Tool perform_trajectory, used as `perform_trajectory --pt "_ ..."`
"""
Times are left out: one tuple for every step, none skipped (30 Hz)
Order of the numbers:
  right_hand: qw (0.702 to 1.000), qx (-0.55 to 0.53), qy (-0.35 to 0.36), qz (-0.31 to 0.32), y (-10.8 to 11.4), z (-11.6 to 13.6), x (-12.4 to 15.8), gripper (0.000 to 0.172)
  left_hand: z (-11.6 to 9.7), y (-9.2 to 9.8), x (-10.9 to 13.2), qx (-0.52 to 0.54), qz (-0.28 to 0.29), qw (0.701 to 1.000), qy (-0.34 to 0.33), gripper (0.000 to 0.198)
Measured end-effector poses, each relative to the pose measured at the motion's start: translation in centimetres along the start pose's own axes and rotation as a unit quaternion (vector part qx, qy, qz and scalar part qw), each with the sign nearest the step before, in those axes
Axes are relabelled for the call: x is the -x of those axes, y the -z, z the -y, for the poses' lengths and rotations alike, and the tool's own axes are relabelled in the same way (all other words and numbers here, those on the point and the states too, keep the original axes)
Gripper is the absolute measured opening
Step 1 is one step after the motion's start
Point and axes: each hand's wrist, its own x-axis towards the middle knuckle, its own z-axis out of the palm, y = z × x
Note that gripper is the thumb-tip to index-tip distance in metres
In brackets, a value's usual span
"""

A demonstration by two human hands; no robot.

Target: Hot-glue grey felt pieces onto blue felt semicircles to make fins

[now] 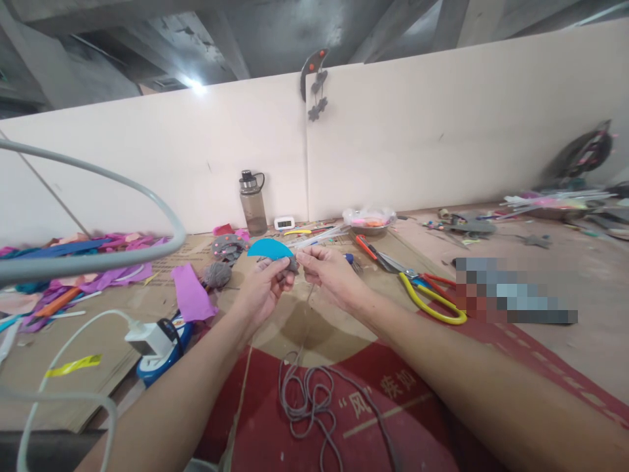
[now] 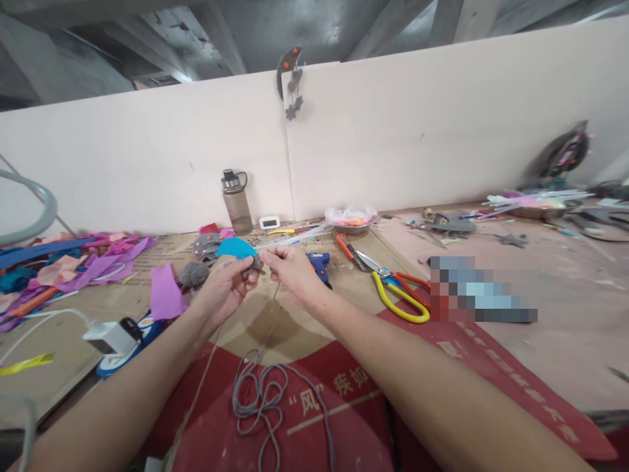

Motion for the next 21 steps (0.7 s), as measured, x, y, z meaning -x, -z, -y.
perform_trajectory --pt "1.000 0.005 0.003 0.004 0.04 0.07 -0.01 0.028 -0.03 -0.02 0.03 0.000 0.003 1.000 -0.002 0.014" --pt "1.000 0.011 0.007 0.007 0.07 0.12 -0.02 0.028 -0.05 -0.04 0.05 0.001 0.004 1.000 -0.004 0.014" --pt "1.000 0.017 0.011 0.009 0.09 0.17 -0.02 0.028 -0.07 -0.07 0.08 0.003 0.005 1.000 -0.004 0.014" --pt "1.000 0.021 0.015 0.010 0.10 0.23 -0.01 0.028 -0.09 -0.09 0.10 0.006 0.004 1.000 -0.002 0.014" --pt "0.999 0.024 0.018 0.010 0.09 0.28 0.02 0.028 -0.10 -0.12 0.12 0.009 0.002 1.000 0.001 0.014" --pt "0.999 0.025 0.020 0.010 0.07 0.34 0.05 0.028 -0.12 -0.13 0.14 0.011 0.000 1.000 0.004 0.014" --pt "0.999 0.026 0.022 0.008 0.05 0.40 0.09 0.028 -0.14 -0.15 0.16 0.013 -0.002 1.000 0.007 0.014" --pt "0.999 0.027 0.022 0.005 0.02 0.46 0.13 0.028 -0.16 -0.16 0.17 0.014 -0.004 1.000 0.010 0.014" --pt "0.999 0.028 0.024 0.004 -0.01 0.52 0.17 0.027 -0.19 -0.17 0.19 0.014 -0.005 1.000 0.013 0.015" --pt "0.999 0.030 0.026 0.003 -0.04 0.58 0.21 0.027 -0.22 -0.17 0.21 0.013 -0.007 1.000 0.016 0.015" --pt "0.999 0.031 0.028 0.002 -0.06 0.62 0.24 0.027 -0.25 -0.17 0.22 0.011 -0.007 1.000 0.021 0.015" --pt "0.999 0.031 0.031 0.003 -0.08 0.67 0.26 0.027 -0.27 -0.17 0.23 0.009 -0.007 1.000 0.024 0.015" --pt "0.999 0.030 0.032 0.005 -0.10 0.70 0.28 0.027 -0.29 -0.18 0.23 0.009 -0.006 1.000 0.025 0.015" --pt "0.999 0.027 0.034 0.008 -0.11 0.72 0.29 0.027 -0.30 -0.18 0.23 0.009 -0.005 1.000 0.024 0.015" --pt "0.999 0.024 0.034 0.010 -0.13 0.73 0.29 0.027 -0.30 -0.17 0.22 0.010 -0.004 1.000 0.023 0.015" --pt "0.999 0.020 0.033 0.011 -0.15 0.73 0.29 0.027 -0.29 -0.17 0.20 0.011 -0.002 1.000 0.021 0.015" --pt "0.999 0.017 0.032 0.012 -0.17 0.71 0.29 0.027 -0.28 -0.16 0.18 0.013 0.000 1.000 0.019 0.015" --pt "0.999 0.015 0.031 0.012 -0.19 0.70 0.28 0.026 -0.26 -0.14 0.17 0.014 0.002 1.000 0.018 0.015" --pt "0.999 0.014 0.031 0.012 -0.22 0.69 0.28 0.026 -0.24 -0.12 0.15 0.015 0.005 1.000 0.017 0.014" --pt "0.999 0.014 0.030 0.013 -0.24 0.68 0.28 0.026 -0.23 -0.09 0.15 0.016 0.006 1.000 0.016 0.014" --pt "0.999 0.014 0.030 0.013 -0.26 0.68 0.28 0.025 -0.22 -0.06 0.14 0.018 0.008 1.000 0.015 0.014"
